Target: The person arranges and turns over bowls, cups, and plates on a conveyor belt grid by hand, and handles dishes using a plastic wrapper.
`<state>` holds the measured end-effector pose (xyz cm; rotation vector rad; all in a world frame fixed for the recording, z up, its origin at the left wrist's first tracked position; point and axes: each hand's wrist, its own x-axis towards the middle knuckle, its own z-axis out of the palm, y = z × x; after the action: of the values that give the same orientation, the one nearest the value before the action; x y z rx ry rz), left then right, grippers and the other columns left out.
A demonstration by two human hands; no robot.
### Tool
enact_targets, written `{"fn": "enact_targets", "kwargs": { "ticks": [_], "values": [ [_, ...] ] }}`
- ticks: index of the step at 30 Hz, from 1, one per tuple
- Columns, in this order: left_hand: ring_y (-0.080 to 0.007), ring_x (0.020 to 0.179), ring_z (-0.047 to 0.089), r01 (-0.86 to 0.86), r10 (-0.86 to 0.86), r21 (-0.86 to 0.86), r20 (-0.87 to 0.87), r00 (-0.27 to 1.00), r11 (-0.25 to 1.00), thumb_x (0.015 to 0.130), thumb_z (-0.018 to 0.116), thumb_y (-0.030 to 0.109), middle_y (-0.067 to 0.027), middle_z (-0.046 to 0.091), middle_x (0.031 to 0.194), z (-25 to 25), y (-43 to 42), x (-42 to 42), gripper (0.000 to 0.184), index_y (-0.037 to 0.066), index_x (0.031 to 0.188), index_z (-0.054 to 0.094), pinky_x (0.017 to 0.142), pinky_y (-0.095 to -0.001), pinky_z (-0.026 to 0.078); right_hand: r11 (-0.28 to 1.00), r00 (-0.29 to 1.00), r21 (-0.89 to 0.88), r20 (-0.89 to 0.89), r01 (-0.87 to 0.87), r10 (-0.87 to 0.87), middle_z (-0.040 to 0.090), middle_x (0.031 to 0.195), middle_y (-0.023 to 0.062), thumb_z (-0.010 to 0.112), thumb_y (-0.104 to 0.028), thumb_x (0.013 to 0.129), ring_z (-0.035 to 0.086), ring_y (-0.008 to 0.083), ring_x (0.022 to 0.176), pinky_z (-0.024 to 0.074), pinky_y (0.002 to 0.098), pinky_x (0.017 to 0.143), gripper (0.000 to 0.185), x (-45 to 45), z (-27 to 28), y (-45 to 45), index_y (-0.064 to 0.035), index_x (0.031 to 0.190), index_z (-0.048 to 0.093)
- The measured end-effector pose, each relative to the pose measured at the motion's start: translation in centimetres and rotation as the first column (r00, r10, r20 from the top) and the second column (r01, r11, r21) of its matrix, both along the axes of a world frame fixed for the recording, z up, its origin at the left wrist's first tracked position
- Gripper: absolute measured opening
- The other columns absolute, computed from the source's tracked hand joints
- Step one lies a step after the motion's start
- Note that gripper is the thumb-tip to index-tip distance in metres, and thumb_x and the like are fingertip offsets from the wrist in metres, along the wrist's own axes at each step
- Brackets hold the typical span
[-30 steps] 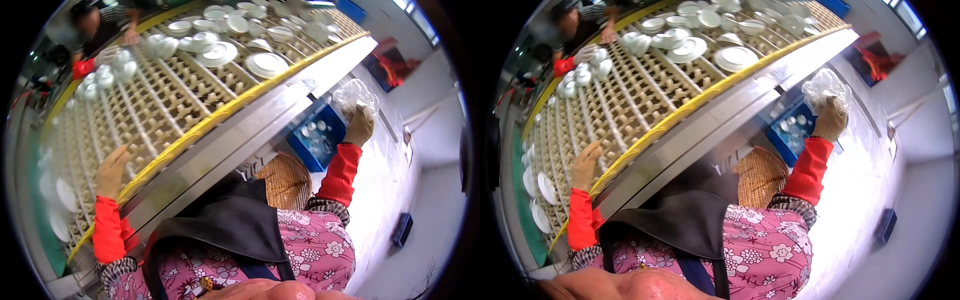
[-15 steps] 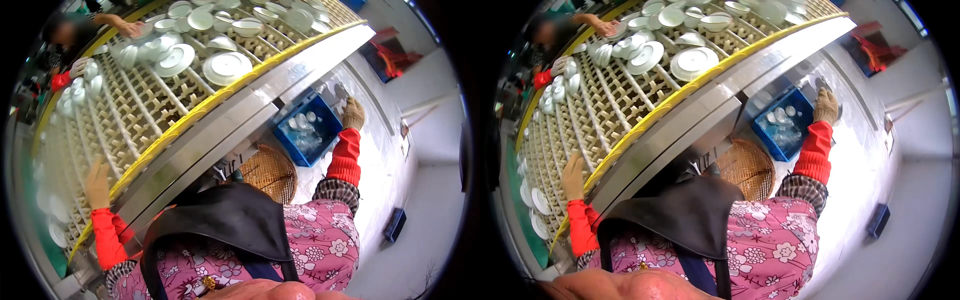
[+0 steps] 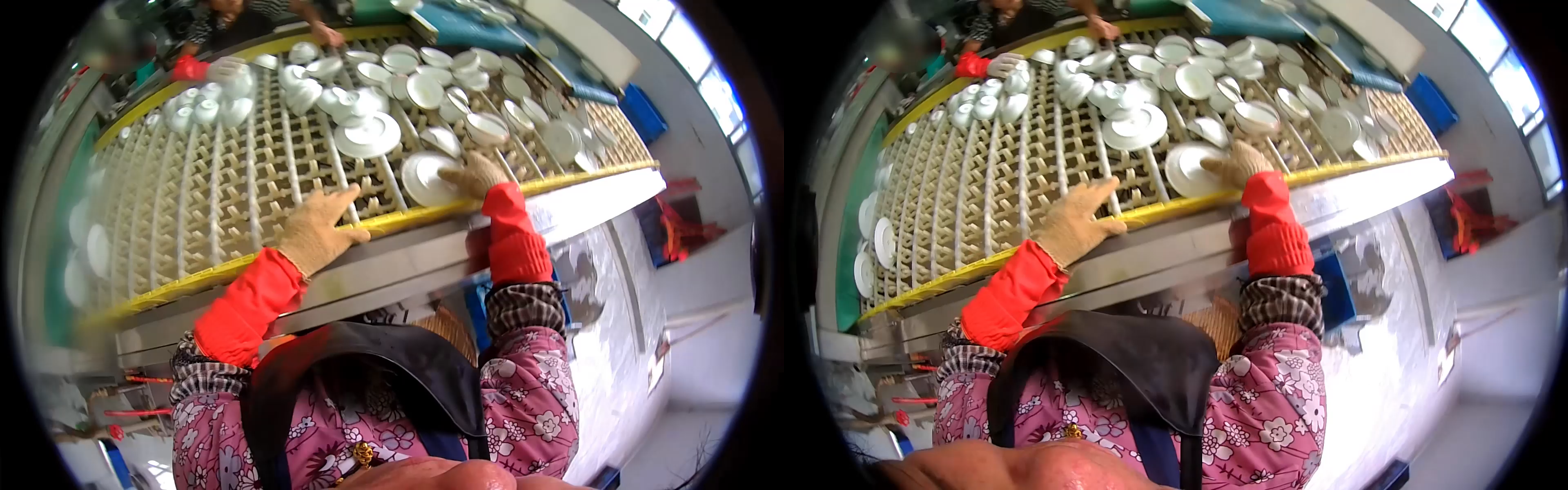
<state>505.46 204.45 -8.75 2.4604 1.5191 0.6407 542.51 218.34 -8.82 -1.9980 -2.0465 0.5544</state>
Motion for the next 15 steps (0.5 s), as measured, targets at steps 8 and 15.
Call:
{"fn": "enact_targets", "kwargs": {
  "ticks": [8,15],
  "values": [
    [-0.0398,0.142,0.066,-0.127,0.134,-0.133,0.04,0.99,0.983,0.097,0.084,0.056,-0.0182,0.073,0.147,0.1,1.4,0.2,0.084,0.01,0.164,0.06,0.118,-0.0448,0.053,0.996,0.997,-0.078,-0.072,0.034,-0.04,0.071,0.143,0.0378,0.082,-0.073,0.087,0.07,0.0457,0.136,0.0554,0.0503,0.113,0.111,-0.2,-2.9,3.9,0.0073,0.158,0.054],
    [-0.0274,0.119,0.068,0.293,-0.213,0.338,-0.253,0.944,0.894,0.079,0.093,0.048,-0.0117,0.072,0.118,2.1,6.8,7.4,0.085,0.0,0.143,0.063,0.111,-0.0441,0.046,0.989,0.984,-0.078,-0.124,0.122,-0.131,0.073,0.144,0.0316,0.079,-0.071,0.093,0.07,0.0451,0.136,0.0526,0.0512,0.116,0.096,-1.3,-1.5,2.3,0.0018,0.154,0.063]
  ]
}}
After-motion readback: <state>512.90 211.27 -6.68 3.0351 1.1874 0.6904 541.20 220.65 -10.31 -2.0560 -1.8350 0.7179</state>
